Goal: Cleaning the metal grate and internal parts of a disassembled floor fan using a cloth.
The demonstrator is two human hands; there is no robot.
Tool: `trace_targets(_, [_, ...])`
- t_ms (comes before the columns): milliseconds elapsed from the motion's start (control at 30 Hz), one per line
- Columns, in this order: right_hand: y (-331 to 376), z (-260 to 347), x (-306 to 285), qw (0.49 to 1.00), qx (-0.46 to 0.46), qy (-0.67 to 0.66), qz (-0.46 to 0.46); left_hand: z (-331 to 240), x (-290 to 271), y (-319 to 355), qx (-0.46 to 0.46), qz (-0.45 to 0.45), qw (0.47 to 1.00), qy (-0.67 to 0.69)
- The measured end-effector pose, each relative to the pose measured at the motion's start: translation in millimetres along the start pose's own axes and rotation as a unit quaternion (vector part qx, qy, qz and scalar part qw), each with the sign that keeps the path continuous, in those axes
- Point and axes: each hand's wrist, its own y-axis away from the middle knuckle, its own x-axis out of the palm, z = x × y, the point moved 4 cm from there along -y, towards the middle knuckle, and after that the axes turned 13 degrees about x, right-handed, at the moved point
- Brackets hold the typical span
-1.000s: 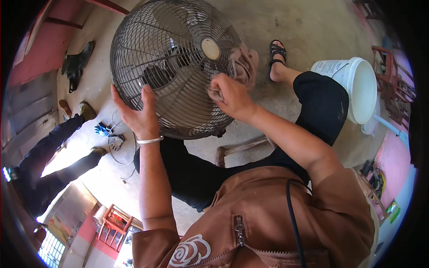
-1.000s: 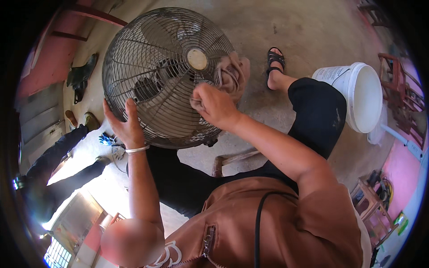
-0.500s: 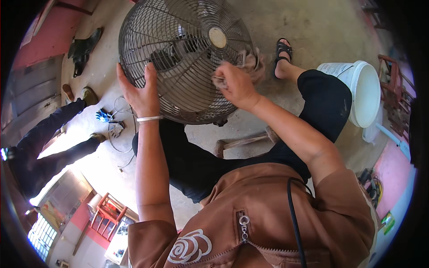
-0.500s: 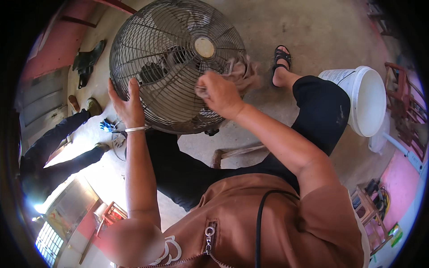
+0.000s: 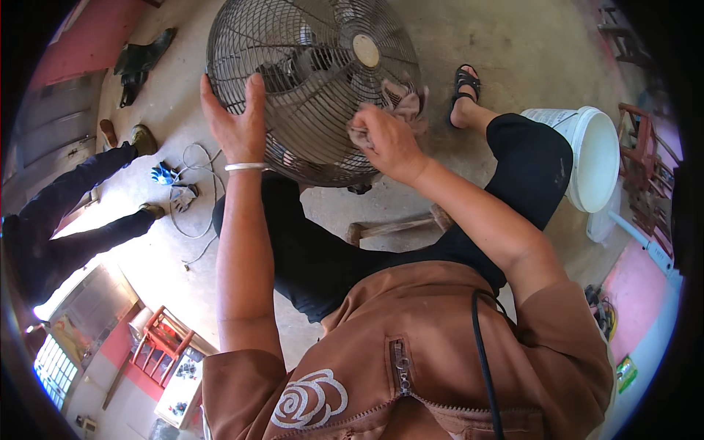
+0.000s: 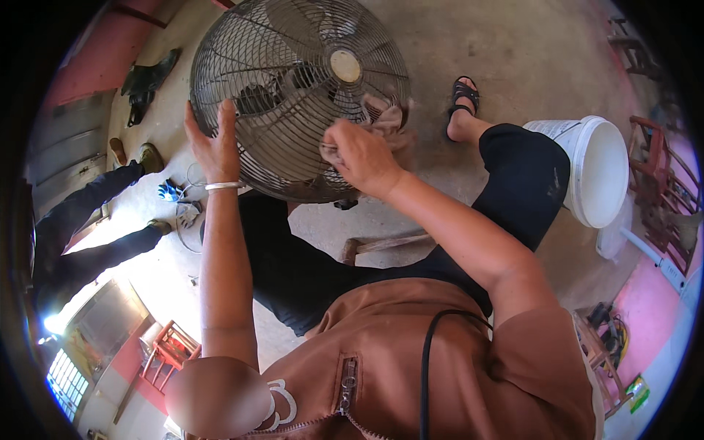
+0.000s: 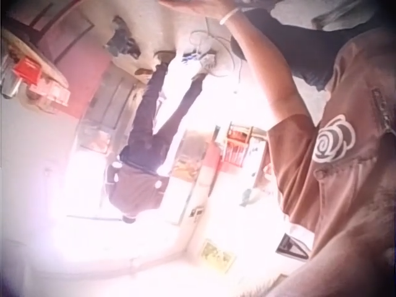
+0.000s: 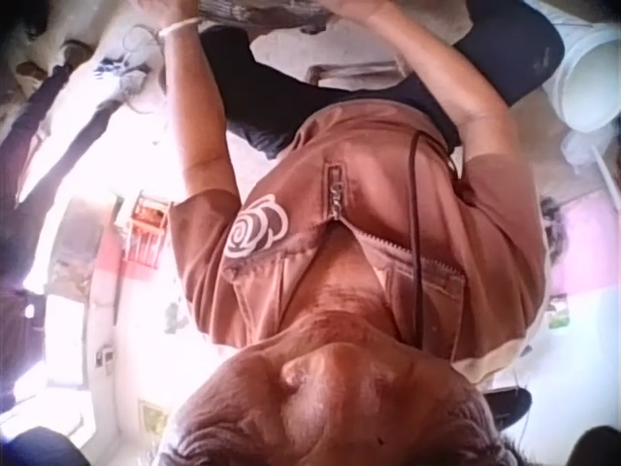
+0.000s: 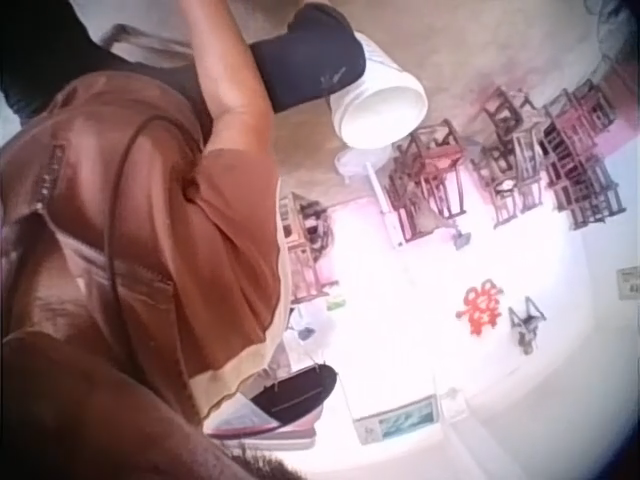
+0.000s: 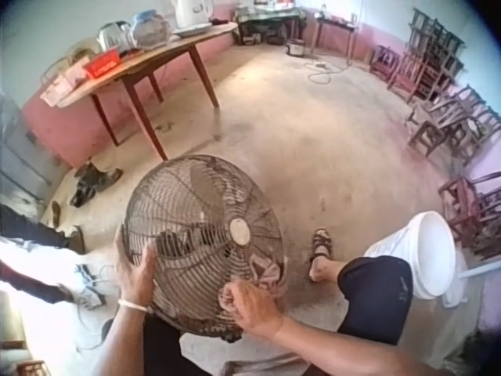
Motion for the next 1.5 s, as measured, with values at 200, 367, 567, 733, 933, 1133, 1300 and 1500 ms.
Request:
trace_targets(200, [-79.4,46.2,18.8,0.995,-0.055,-0.041,-0.066,9.1,5.5,-5.4,0.009,-0.001,1.000,-0.018])
trace_targets(367, [-52.8,40.2,17.8,0.994,-0.096,-0.023,-0.044,10.8,0.8,-3.8,0.001,-0.012,1.000,0.024])
trace_targets(567, [10.2,-35.7,1.2,0.996,0.088,0.030,0.015,7.0,0.0,-1.2,-0.020,-0.009,1.000,0.008])
trace_targets(733, [-111.8,-24.5,-8.0,0.968,0.060,-0.156,-0.186,6.8,-0.2,-3.0,-0.008,-0.009,1.000,-0.008])
trace_targets(933, [-87.2,-61.3,4.5,0.993,-0.018,0.019,-0.113,11.7,-5.1,-0.5,-0.029,-0.006,0.999,-0.015])
trace_targets(1133, [19.4,-70.2,0.3,0.990,0.104,-0.005,-0.100,9.3,0.7,-1.4,-0.024,-0.002,0.999,-0.041])
trace_targets(1300, [-30.6,54.3,16.3,0.985,-0.069,-0.126,-0.099,19.4,1.4,-2.6,-0.025,-0.006,0.999,-0.029])
trace_targets(1500, [17.0,-1.6,16.4,0.995,-0.098,-0.011,-0.034,14.3,1.4,-3.6,-0.030,-0.014,0.999,-0.026])
